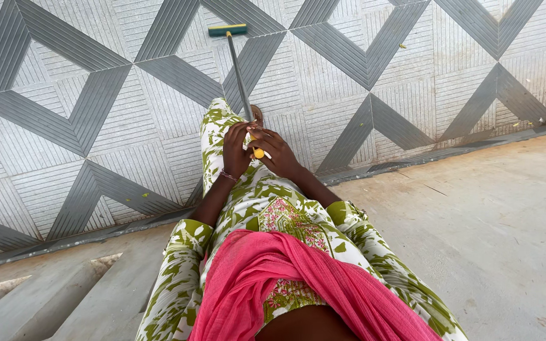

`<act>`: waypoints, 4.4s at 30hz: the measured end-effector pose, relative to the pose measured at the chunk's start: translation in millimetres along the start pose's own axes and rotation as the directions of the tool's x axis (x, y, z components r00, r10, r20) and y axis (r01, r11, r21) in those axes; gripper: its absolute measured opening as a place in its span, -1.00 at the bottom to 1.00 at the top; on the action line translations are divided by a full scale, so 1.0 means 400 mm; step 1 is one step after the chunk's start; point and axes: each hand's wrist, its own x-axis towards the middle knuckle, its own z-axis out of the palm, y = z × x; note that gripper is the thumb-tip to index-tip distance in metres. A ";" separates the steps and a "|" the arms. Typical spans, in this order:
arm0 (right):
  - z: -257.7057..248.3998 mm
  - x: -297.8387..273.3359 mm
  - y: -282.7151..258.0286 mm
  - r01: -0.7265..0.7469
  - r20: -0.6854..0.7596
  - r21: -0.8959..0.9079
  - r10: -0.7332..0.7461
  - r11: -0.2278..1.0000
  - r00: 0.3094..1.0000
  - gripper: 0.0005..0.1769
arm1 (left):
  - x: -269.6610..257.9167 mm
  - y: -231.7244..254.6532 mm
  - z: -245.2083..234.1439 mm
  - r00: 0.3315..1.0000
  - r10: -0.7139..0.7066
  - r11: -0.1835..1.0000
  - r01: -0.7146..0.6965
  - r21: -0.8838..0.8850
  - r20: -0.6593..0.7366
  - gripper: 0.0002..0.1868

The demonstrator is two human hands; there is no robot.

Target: The person sweeps a tiled floor using a long-handled squeegee, pushing and pulling it across the surface.

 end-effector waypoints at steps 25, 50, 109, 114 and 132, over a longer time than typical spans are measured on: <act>0.028 0.024 0.038 -0.123 -0.047 -0.075 0.120 0.990 0.992 -0.74 | 0.042 -0.023 0.048 0.992 -0.127 0.990 0.127 -0.058 0.011 -0.39; -0.014 0.025 -0.053 0.133 -0.384 0.137 -0.071 0.982 0.921 -0.78 | 0.023 0.087 0.011 0.983 -0.042 0.943 0.098 -0.319 0.179 -0.49; -0.042 0.099 -0.015 -0.182 -0.431 0.369 0.341 0.912 0.835 -0.80 | 0.115 0.053 0.095 0.994 0.071 0.991 -0.060 -0.116 0.086 -0.62; 0.055 0.081 0.069 -0.215 -0.361 0.335 0.336 0.917 0.870 -0.84 | 0.115 -0.056 0.153 0.995 -0.010 0.996 0.019 -0.091 0.101 -0.68; 0.043 0.019 0.022 -0.245 -0.316 0.136 0.276 0.960 0.907 -0.78 | 0.075 0.017 0.160 0.986 0.019 0.926 0.046 -0.376 0.168 -0.64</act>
